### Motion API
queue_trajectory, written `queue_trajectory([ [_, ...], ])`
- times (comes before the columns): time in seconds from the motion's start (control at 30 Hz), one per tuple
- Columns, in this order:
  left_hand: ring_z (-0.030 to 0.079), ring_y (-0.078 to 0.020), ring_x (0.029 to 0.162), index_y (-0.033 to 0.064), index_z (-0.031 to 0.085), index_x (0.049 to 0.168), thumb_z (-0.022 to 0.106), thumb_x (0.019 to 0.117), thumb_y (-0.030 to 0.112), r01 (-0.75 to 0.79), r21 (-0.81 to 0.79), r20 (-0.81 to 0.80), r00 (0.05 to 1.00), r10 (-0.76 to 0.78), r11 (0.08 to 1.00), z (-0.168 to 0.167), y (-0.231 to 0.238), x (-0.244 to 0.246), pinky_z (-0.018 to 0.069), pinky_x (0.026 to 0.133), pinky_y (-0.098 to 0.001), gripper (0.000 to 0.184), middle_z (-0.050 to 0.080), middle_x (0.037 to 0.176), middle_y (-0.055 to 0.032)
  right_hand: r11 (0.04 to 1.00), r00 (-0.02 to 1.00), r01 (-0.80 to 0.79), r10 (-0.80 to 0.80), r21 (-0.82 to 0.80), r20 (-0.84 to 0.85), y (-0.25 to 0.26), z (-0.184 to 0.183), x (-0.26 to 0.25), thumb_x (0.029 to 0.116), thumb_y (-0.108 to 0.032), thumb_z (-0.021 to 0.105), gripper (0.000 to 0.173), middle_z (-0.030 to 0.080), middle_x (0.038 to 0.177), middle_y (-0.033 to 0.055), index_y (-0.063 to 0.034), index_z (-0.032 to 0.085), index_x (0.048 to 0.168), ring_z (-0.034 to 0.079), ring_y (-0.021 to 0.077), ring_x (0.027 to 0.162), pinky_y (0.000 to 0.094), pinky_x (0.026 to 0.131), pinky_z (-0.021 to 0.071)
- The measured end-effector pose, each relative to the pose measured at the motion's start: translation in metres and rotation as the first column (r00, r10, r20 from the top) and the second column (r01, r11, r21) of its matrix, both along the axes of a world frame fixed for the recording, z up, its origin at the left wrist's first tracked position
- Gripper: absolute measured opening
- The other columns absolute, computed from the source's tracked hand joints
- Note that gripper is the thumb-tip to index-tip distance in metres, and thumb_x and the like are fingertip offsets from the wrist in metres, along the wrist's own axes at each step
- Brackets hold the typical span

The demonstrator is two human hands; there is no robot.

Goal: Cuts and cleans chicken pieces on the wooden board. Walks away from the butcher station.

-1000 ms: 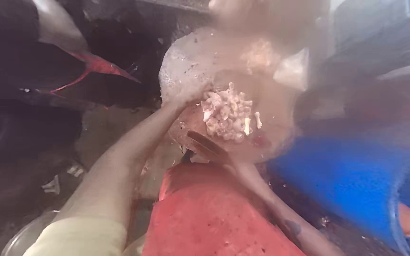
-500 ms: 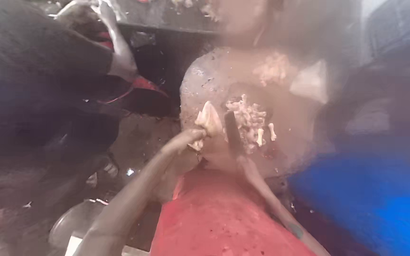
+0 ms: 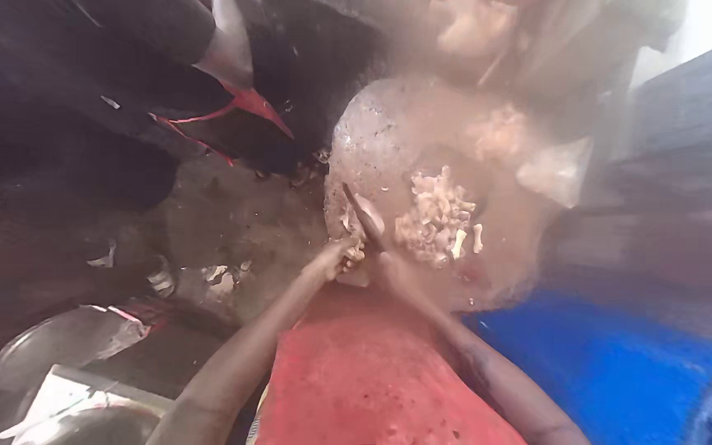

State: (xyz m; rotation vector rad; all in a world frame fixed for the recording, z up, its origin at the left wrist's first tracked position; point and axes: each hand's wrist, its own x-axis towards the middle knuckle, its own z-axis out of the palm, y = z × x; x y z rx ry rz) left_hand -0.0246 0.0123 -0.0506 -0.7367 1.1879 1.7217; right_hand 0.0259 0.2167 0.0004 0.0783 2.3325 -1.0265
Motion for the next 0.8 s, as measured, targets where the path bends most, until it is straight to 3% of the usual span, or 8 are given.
queue_trajectory([
  [0.1, 0.050, -0.0058, 0.049, 0.0090, 0.062, 0.111, 0.047, 0.1085, 0.035, -0.023, 0.063, 0.037, 0.999, 0.021, 0.998, -0.005, -0.016, 0.016, 0.0415, 0.044, -0.0194, 0.030, 0.061, 0.071, -0.0005, 0.992, 0.991, -0.008, -0.009, 0.128, 0.133, -0.003, 0.017, -0.007, 0.1110, -0.045, 0.030, 0.053, 0.069, 0.114, 0.0172, -0.0062, 0.058, 0.135, 0.068, 0.0301, 0.106, 0.0526, 0.094, 0.0538],
  [0.23, 0.051, -0.0060, 0.054, 0.0130, 0.060, 0.108, 0.042, 0.1097, 0.030, -0.099, 0.153, -0.019, 0.995, 0.103, 0.983, -0.003, -0.034, 0.035, 0.0433, 0.049, -0.0204, 0.025, 0.059, 0.072, 0.0023, 0.994, 0.990, 0.088, -0.094, -0.059, -0.106, -0.008, 0.028, -0.006, 0.1074, -0.051, 0.031, 0.058, 0.069, 0.093, 0.0089, -0.0056, 0.060, 0.130, 0.068, 0.0201, 0.084, 0.0445, 0.077, 0.0590],
  [0.33, 0.050, -0.0070, 0.052, 0.0077, 0.060, 0.110, 0.046, 0.1086, 0.025, -0.054, -0.030, -0.060, 0.997, 0.052, 0.998, 0.013, -0.042, 0.035, 0.0419, 0.047, -0.0212, 0.023, 0.060, 0.071, 0.0000, 0.983, 0.997, 0.073, -0.068, -0.167, 0.038, -0.004, 0.003, -0.002, 0.1099, -0.042, 0.031, 0.053, 0.066, 0.093, 0.0114, -0.0012, 0.061, 0.125, 0.065, 0.0207, 0.083, 0.0431, 0.080, 0.0567],
  [0.4, 0.049, -0.0068, 0.052, 0.0065, 0.060, 0.111, 0.051, 0.1063, 0.025, 0.120, -0.234, -0.203, 0.964, -0.170, 0.965, 0.037, -0.048, 0.023, 0.0418, 0.047, -0.0222, 0.021, 0.059, 0.072, 0.0001, 0.993, 0.964, 0.048, -0.017, -0.110, 0.264, 0.008, 0.007, -0.010, 0.1129, -0.031, 0.030, 0.044, 0.063, 0.095, 0.0120, 0.0001, 0.060, 0.121, 0.063, 0.0209, 0.084, 0.0415, 0.081, 0.0544],
  [0.5, 0.067, -0.0214, 0.080, 0.0080, 0.068, 0.115, 0.054, 0.1045, 0.043, 0.391, -0.692, -0.218, 0.687, -0.693, 0.606, 0.084, -0.049, -0.009, 0.0562, 0.075, -0.0466, 0.039, 0.069, 0.091, -0.0093, 0.985, 0.963, 0.173, -0.165, -0.021, 0.215, 0.029, 0.002, -0.002, 0.1121, -0.033, 0.025, 0.051, 0.060, 0.082, 0.0083, -0.0006, 0.064, 0.111, 0.059, 0.0192, 0.073, 0.0409, 0.071, 0.0521],
  [0.6, 0.069, -0.0387, 0.092, 0.0078, 0.068, 0.105, 0.049, 0.1046, 0.050, 0.371, -0.889, -0.107, 0.401, -0.910, 0.268, 0.088, -0.013, -0.036, 0.0511, 0.081, -0.0627, 0.047, 0.070, 0.091, -0.0179, 0.981, 0.980, 0.192, -0.192, -0.004, 0.052, 0.027, 0.030, -0.007, 0.1112, -0.036, 0.027, 0.053, 0.063, 0.088, 0.0126, 0.0022, 0.064, 0.112, 0.062, 0.0220, 0.082, 0.0434, 0.080, 0.0542],
  [0.67, 0.069, -0.0398, 0.097, 0.0087, 0.069, 0.105, 0.047, 0.1031, 0.057, 0.393, -0.904, -0.035, 0.323, -0.946, 0.168, 0.069, 0.009, -0.052, 0.0521, 0.082, -0.0641, 0.054, 0.071, 0.097, -0.0178, 0.980, 0.981, 0.182, -0.187, -0.080, -0.049, 0.017, 0.053, -0.017, 0.1096, -0.037, 0.030, 0.049, 0.062, 0.086, 0.0091, -0.0006, 0.063, 0.114, 0.062, 0.0184, 0.078, 0.0401, 0.075, 0.0546],
  [0.8, 0.068, -0.0407, 0.095, 0.0086, 0.071, 0.101, 0.053, 0.0993, 0.055, 0.401, -0.899, -0.022, 0.356, -0.934, 0.174, 0.052, 0.026, -0.053, 0.0520, 0.079, -0.0661, 0.050, 0.071, 0.096, -0.0187, 0.978, 0.974, 0.134, -0.159, -0.158, -0.159, 0.001, 0.049, -0.012, 0.1065, -0.051, 0.036, 0.056, 0.070, 0.097, 0.0079, -0.0075, 0.059, 0.134, 0.069, 0.0179, 0.086, 0.0431, 0.079, 0.0599],
])
